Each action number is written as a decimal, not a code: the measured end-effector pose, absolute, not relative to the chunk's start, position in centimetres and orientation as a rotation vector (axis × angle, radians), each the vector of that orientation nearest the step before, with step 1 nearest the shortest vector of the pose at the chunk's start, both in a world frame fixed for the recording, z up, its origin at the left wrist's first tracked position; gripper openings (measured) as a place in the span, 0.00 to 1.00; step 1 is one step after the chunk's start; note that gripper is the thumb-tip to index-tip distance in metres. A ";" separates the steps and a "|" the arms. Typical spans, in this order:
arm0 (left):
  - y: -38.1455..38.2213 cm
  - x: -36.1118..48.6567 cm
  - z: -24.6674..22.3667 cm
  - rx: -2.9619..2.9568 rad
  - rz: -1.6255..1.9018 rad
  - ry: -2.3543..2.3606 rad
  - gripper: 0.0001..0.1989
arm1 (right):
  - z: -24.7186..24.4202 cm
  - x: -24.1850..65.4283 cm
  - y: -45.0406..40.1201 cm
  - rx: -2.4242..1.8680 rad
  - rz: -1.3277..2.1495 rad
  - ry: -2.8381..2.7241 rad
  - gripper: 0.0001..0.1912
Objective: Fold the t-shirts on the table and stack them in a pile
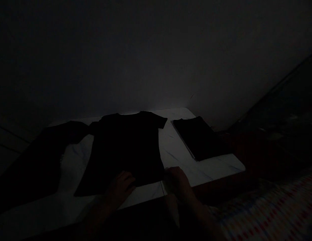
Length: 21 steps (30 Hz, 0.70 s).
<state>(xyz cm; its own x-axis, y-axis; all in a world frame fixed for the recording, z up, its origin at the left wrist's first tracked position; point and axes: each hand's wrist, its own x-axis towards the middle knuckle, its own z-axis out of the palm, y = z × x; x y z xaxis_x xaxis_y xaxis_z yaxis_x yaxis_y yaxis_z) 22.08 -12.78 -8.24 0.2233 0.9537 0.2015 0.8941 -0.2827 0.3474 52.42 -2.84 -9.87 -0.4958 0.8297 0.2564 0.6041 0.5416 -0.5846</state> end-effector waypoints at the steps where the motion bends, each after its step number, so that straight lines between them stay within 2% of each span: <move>1: -12.9 21.9 -8.3 2.328 0.575 1.771 0.10 | -9.7 52.2 -3.0 -1.185 0.600 -2.235 0.10; 8: -17.5 14.3 -9.1 2.247 0.617 2.124 0.16 | -11.0 52.5 -3.3 -1.260 0.614 -2.099 0.19; 13: -23.2 7.8 -9.4 2.036 0.716 2.373 0.19 | -11.4 53.2 -2.8 -1.229 0.654 -2.200 0.17; 18: -24.3 7.4 -8.7 1.884 0.781 2.325 0.18 | -9.8 52.7 -3.1 -1.402 0.883 -2.014 0.19; 21: -23.1 8.2 -7.8 1.807 0.812 2.262 0.15 | -8.9 52.1 -3.2 -1.546 0.880 -1.940 0.19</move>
